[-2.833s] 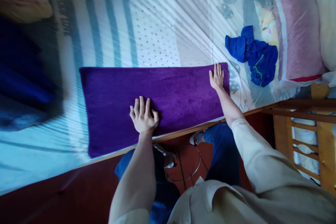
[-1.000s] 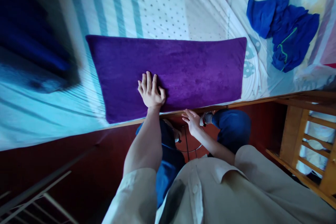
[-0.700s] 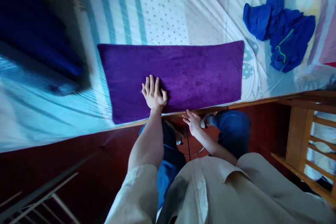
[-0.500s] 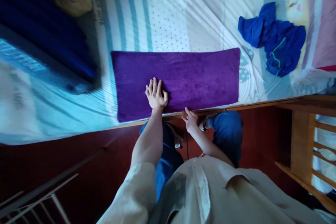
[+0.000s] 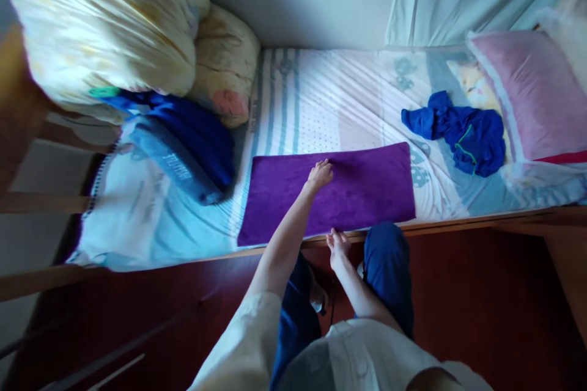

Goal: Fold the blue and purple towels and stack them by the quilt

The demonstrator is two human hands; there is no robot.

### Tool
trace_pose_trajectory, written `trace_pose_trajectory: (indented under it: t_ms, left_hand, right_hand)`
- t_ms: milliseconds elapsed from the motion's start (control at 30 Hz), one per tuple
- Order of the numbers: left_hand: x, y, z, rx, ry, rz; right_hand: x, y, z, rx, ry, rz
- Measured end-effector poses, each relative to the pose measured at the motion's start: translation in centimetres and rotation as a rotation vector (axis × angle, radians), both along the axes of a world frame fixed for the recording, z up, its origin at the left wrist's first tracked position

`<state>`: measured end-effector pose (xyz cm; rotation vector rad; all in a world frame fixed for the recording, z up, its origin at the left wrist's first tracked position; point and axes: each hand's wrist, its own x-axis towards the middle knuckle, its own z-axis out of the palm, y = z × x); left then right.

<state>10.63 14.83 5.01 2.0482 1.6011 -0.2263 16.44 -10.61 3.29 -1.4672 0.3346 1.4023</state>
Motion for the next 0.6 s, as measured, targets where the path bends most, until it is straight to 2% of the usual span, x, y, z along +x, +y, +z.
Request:
trace_pose_trajectory:
  t_ms: [100,200,467,600]
  left_hand:
    - [2.4,2.2,0.1,-0.033,0.071,-0.050]
    - [3.5,3.6,-0.2,-0.007,0.079,-0.038]
    - [4.0,6.5,-1.4,0.104,0.055,0.028]
    - [4.2,7.3,-2.1,0.104,0.057,0.050]
  right_hand:
    - [-0.1,-0.5,-0.3,-0.016,0.045,-0.045]
    - [-0.3,-0.9,-0.9,-0.049,0.073,-0.077]
    - [-0.5,-0.6,-3.0,-0.061,0.135,-0.082]
    - [-0.7,-0.6,-3.6,-0.083,0.134,-0.076]
